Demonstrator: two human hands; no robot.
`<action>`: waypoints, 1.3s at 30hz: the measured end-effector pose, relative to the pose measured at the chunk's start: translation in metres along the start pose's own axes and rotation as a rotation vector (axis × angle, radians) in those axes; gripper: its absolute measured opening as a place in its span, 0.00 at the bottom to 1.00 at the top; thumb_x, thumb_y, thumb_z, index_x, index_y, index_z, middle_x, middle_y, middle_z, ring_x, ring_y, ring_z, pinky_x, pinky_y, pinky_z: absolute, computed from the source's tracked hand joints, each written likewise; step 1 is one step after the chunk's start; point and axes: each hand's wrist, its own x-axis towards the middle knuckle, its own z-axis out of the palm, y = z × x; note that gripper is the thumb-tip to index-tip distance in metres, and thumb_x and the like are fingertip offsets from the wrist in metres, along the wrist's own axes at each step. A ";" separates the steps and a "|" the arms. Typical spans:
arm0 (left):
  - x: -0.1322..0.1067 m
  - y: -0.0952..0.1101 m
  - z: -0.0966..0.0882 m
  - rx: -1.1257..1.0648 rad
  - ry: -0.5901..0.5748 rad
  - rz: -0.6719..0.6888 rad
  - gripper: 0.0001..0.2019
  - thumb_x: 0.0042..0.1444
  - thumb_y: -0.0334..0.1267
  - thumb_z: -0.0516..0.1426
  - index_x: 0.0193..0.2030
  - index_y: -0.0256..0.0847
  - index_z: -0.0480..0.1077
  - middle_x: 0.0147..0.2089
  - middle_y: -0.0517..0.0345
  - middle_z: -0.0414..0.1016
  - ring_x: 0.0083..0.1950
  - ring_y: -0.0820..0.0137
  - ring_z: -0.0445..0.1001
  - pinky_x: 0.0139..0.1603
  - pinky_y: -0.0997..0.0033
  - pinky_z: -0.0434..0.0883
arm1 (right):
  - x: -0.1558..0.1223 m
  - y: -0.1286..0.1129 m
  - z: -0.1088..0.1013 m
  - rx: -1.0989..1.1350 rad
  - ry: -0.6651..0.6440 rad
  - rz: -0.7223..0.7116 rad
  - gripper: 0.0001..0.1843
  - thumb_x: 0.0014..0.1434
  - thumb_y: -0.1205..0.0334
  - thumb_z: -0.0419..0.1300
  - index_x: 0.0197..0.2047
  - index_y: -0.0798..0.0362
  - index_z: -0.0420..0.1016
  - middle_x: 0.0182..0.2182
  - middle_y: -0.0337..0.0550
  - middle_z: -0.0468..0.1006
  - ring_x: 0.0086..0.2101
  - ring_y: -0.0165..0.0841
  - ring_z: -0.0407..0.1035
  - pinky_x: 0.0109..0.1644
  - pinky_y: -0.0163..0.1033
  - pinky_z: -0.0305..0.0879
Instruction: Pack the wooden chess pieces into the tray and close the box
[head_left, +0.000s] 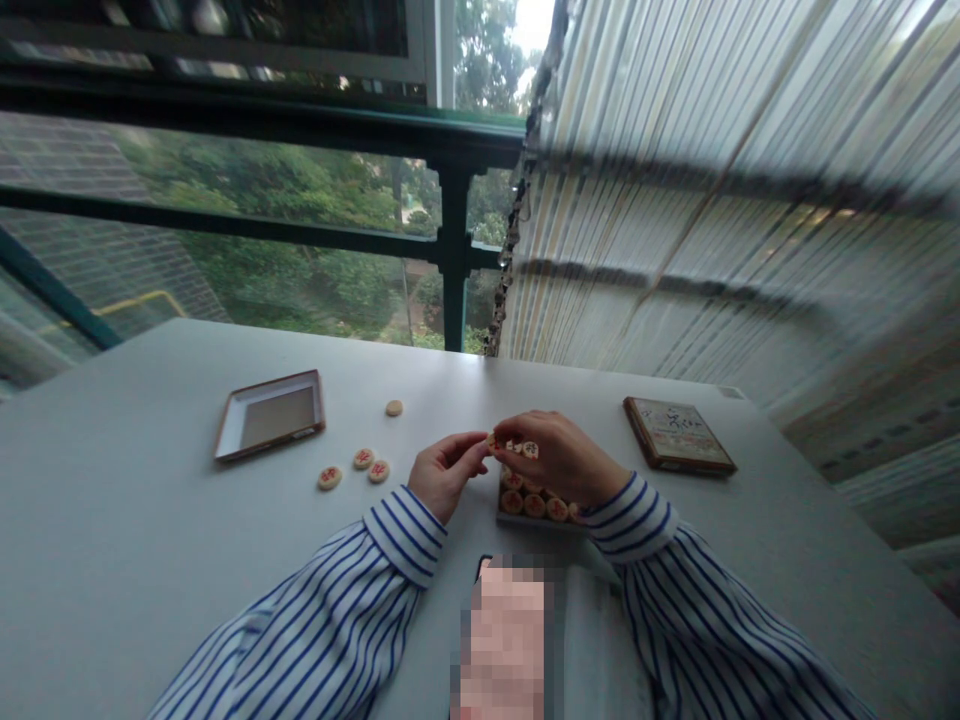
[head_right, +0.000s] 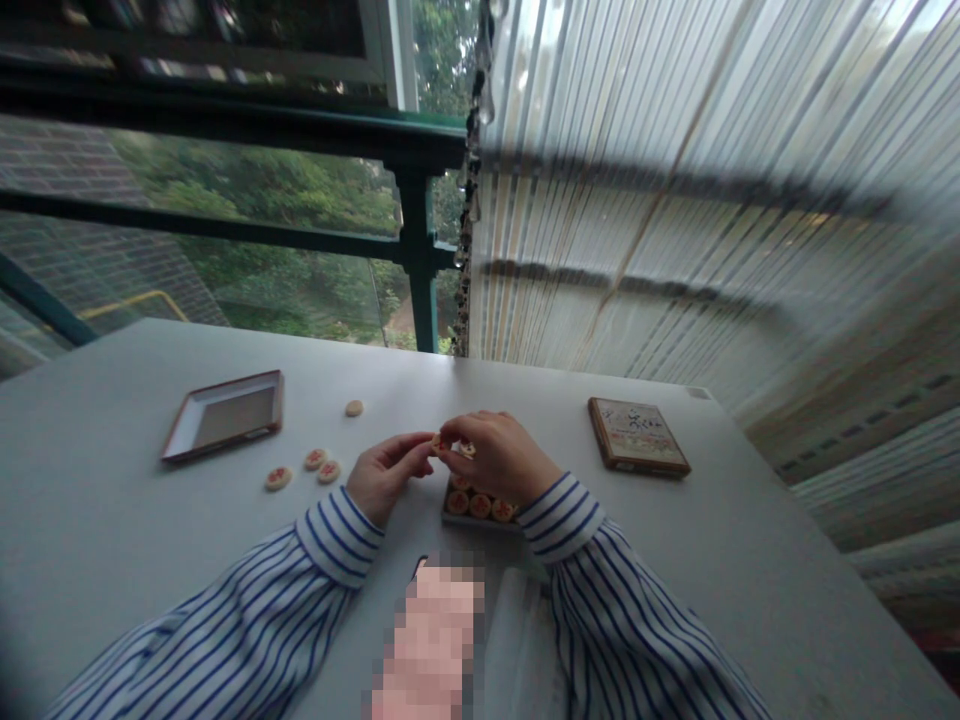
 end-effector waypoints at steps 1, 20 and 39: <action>0.000 -0.001 0.000 0.018 0.006 0.011 0.16 0.43 0.42 0.61 0.37 0.34 0.73 0.29 0.55 0.77 0.25 0.75 0.70 0.29 0.75 0.69 | 0.000 0.001 -0.001 -0.005 0.003 0.003 0.10 0.54 0.59 0.56 0.39 0.53 0.72 0.31 0.43 0.76 0.33 0.30 0.68 0.39 0.35 0.60; -0.007 -0.014 0.001 0.551 -0.067 0.244 0.12 0.48 0.36 0.54 0.40 0.40 0.73 0.35 0.54 0.77 0.28 0.72 0.72 0.30 0.74 0.70 | -0.005 0.015 -0.011 -0.134 -0.071 0.144 0.11 0.54 0.58 0.55 0.38 0.53 0.73 0.31 0.43 0.76 0.31 0.30 0.69 0.36 0.34 0.60; -0.007 -0.015 0.000 0.613 -0.102 0.270 0.13 0.48 0.34 0.53 0.40 0.42 0.74 0.33 0.54 0.77 0.33 0.68 0.73 0.35 0.71 0.70 | -0.005 0.020 -0.001 -0.327 -0.247 0.171 0.15 0.56 0.52 0.51 0.36 0.51 0.74 0.33 0.46 0.75 0.35 0.34 0.67 0.38 0.36 0.56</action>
